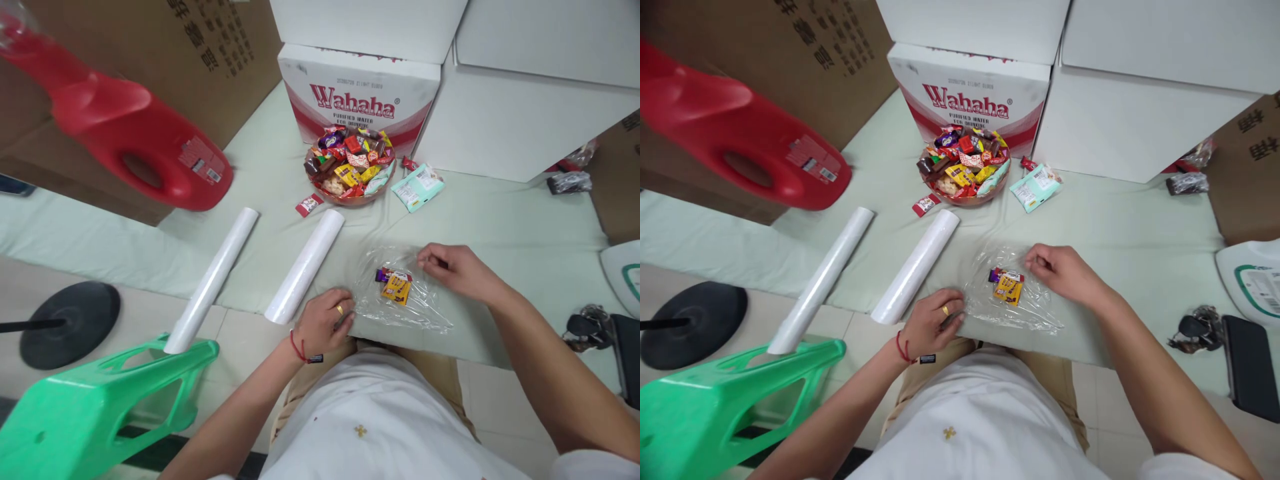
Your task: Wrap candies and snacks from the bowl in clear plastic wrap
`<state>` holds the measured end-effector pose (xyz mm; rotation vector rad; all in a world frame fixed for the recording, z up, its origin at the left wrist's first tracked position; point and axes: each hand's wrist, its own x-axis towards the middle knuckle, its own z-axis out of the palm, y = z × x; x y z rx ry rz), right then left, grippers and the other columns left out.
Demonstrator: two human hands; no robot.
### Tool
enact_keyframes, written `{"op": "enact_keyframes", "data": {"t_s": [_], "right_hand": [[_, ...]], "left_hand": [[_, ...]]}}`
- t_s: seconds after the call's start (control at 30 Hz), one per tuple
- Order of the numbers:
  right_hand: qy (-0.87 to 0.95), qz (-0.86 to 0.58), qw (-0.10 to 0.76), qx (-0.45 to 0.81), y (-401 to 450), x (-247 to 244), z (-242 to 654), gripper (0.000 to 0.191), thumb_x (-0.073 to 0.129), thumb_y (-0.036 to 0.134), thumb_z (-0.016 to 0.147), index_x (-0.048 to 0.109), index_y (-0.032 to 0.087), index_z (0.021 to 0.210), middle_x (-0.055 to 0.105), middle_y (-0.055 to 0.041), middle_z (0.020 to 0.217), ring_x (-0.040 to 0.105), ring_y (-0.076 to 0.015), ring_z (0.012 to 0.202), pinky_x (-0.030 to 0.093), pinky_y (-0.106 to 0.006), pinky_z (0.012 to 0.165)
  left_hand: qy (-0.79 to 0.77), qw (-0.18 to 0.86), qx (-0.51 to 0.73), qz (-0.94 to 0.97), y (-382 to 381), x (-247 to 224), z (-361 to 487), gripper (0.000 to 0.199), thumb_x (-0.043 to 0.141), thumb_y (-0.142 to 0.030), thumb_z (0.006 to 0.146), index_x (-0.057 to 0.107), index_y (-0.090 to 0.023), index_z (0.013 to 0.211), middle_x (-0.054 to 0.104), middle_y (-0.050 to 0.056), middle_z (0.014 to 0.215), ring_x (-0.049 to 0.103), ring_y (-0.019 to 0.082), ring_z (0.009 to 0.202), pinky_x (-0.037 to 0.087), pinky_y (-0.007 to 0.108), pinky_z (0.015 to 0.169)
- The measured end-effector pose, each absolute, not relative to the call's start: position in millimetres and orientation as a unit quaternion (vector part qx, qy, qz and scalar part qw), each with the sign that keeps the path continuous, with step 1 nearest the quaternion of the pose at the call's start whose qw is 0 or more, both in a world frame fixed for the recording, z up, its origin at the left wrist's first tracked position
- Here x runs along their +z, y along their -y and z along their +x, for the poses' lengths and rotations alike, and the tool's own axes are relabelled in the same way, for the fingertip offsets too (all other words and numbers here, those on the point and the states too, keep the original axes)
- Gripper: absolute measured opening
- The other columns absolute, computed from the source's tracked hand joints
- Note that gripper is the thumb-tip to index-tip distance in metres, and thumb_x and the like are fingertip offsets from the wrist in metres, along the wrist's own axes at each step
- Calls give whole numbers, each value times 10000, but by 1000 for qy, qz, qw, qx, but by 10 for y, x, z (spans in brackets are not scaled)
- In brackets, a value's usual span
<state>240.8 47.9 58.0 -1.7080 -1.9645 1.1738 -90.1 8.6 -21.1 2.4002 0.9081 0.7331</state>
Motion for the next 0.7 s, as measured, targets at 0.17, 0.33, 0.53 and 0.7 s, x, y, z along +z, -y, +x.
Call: {"op": "enact_keyframes", "data": {"t_s": [0.17,0.33,0.53,0.7], "right_hand": [[747,-531,174,361,303,543,2332,188,551,364,1011,680,228,996,643,-30,825,573,-165,737,472,-287,661],[799,-528,184,219,748,138,2227,202,562,301,1012,707,209,1118,693,-118,969,606,-246,880,544,-395,723],[797,-528,210,204,818,-15,2283,219,506,236,1036,723,221,1063,699,-97,913,581,-221,808,533,-393,707],[811,-507,200,212,781,34,2315,201,517,223,1032,718,211,1044,705,-85,879,576,-213,792,528,-387,725]], "left_hand": [[-316,213,252,890,-102,-215,-941,202,611,-267,947,676,-197,1124,641,150,1290,693,211,982,581,331,801],[-313,181,228,904,-180,-212,-933,206,507,-185,981,709,-205,1016,666,128,1209,665,198,926,553,325,767],[-316,233,251,885,-202,-107,-892,177,510,-187,988,686,-201,982,682,112,1093,643,211,966,545,364,849],[-451,238,278,814,-119,-85,-779,163,513,-204,986,676,-199,998,687,77,999,665,202,938,545,346,825]]}}
